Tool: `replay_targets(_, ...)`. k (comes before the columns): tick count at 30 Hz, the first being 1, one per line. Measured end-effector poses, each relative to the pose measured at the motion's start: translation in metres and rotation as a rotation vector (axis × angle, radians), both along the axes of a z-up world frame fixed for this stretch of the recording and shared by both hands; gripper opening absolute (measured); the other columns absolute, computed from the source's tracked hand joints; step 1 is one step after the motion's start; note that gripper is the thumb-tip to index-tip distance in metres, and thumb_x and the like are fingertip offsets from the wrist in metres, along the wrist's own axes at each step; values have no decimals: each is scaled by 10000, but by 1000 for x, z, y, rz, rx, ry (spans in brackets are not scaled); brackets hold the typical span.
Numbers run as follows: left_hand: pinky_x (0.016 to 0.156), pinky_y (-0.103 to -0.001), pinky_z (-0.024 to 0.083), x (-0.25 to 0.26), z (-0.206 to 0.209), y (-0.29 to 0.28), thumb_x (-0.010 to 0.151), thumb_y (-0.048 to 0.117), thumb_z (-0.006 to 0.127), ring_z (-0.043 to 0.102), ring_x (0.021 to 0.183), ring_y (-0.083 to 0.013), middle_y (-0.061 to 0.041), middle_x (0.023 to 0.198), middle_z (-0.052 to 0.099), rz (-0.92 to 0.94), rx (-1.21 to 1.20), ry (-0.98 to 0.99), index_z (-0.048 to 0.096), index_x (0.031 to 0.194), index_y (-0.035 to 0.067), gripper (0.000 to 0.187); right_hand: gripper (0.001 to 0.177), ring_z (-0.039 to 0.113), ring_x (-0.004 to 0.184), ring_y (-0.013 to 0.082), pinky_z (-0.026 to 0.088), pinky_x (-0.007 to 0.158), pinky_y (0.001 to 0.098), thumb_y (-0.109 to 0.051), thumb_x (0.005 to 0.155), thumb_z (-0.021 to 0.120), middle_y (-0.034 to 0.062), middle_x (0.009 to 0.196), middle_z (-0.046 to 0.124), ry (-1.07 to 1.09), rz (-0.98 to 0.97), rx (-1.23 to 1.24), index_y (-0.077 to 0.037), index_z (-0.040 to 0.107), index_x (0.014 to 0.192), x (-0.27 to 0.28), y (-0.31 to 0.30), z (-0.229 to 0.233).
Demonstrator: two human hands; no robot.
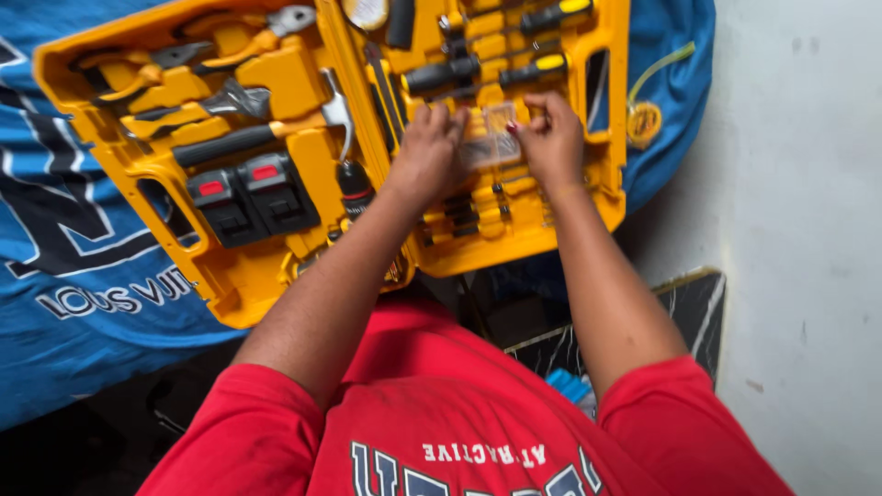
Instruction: The person sorts small metal fasteners from a blue pouch into a clear plastic compartment box, then places the box into a yellow toolkit. The person also handles a metal Allen key and places it into the pouch.
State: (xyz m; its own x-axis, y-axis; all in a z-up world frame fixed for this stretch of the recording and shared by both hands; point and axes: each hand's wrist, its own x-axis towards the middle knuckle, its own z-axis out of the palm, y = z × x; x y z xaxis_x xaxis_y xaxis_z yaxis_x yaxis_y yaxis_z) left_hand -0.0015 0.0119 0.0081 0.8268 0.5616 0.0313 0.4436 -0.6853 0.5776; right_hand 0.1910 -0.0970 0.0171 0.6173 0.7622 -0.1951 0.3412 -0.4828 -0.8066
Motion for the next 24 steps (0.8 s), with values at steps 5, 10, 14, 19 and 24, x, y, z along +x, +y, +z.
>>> replay_targets(5,942,-435,483,-3,-5,-2,669,383,895,525,1062,-367,-182,1170,559,-3,-14,-63,596,1341,-37,847,109,526,672,43,459,625,215,-13,935,796,-35,796,660,-179,67,62,-15,755,1036,-4,6,2)
replay_targets(10,945,-423,486,-5,-3,0,709,370,877,528,1077,-349,-161,1165,559,9,-11,-42,588,1367,-22,819,66,445,657,39,394,593,219,-55,958,793,-26,738,602,36,105,-82,-17,740,946,19,17,-9)
replay_targets(14,927,-434,486,-4,0,-2,728,390,871,528,1078,-358,-168,1163,559,16,-7,-41,577,1359,-27,811,102,471,648,30,418,593,212,-44,933,799,-43,750,642,-12,190,-132,-19,706,901,28,20,-16)
replay_targets(19,902,-440,488,-1,1,0,706,376,861,522,1094,-357,-179,1180,557,-28,-61,36,567,1370,-30,831,90,494,658,18,465,618,194,-29,925,777,-59,761,630,138,71,-131,-36,687,920,24,24,-21)
replay_targets(24,941,-410,486,-1,2,4,741,327,831,519,1125,-313,-146,1204,551,-6,51,47,566,1387,-21,781,84,501,665,25,454,607,194,6,907,775,-68,762,602,-53,96,-97,-43,739,966,15,19,-19)
